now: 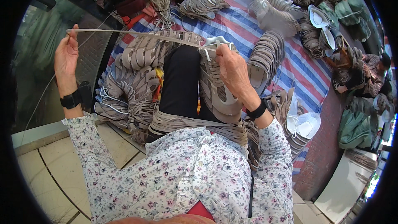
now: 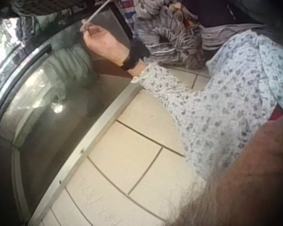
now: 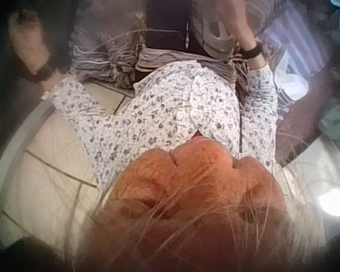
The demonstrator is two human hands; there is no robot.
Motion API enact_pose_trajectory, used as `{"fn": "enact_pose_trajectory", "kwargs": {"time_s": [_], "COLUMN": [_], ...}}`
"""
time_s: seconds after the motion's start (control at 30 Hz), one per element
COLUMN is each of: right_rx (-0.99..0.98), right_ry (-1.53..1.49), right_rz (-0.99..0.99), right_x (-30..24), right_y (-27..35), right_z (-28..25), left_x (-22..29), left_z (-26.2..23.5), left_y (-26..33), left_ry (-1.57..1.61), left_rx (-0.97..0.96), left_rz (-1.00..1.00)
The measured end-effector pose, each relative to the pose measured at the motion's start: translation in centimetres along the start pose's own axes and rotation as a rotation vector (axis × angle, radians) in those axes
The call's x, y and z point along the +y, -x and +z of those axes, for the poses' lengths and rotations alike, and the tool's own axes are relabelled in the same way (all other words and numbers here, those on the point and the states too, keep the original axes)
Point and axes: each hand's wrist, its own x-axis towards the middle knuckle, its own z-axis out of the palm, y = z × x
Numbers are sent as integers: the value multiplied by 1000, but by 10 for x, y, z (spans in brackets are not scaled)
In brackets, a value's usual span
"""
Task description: The recorder is lacing and preparing athletic shoes in a manufacturing environment.
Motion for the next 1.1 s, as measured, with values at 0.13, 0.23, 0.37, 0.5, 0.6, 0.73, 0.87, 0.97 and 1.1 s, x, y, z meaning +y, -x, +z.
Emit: {"fn": "enact_pose_trajectory", "kwargs": {"time_s": [0.13, 0.23, 0.37, 0.5, 0.6, 0.73, 0.87, 0.97, 1.1], "right_rx": [-78, -266, 61, 291, 531, 534, 681, 666, 596], "right_ry": [-631, -1173, -1452, -1600, -1481, -1479, -1463, -1332, -1085], "right_rz": [166, 314, 429, 438, 710, 755, 927, 969, 1034], "right_x": [-8, -4, 35, 124, 189, 242, 254, 251, 246], "right_y": [0, 5, 25, 65, 125, 212, 263, 271, 261], "right_z": [-4, -23, -67, -121, -146, -151, -131, -113, -100], "left_x": [8, 7, 2, -16, -49, -95, -141, -194, -242], "left_z": [58, 109, 162, 188, 189, 184, 174, 166, 148], "left_y": [28, 67, 152, 181, 180, 188, 169, 135, 113], "left_ry": [-68, 96, -118, -156, -251, -338, -571, -514, -507], "left_rx": [50, -91, -180, -593, -781, -769, -681, -542, -440], "left_rz": [163, 138, 110, -275, -260, -258, -435, -443, -454]}}
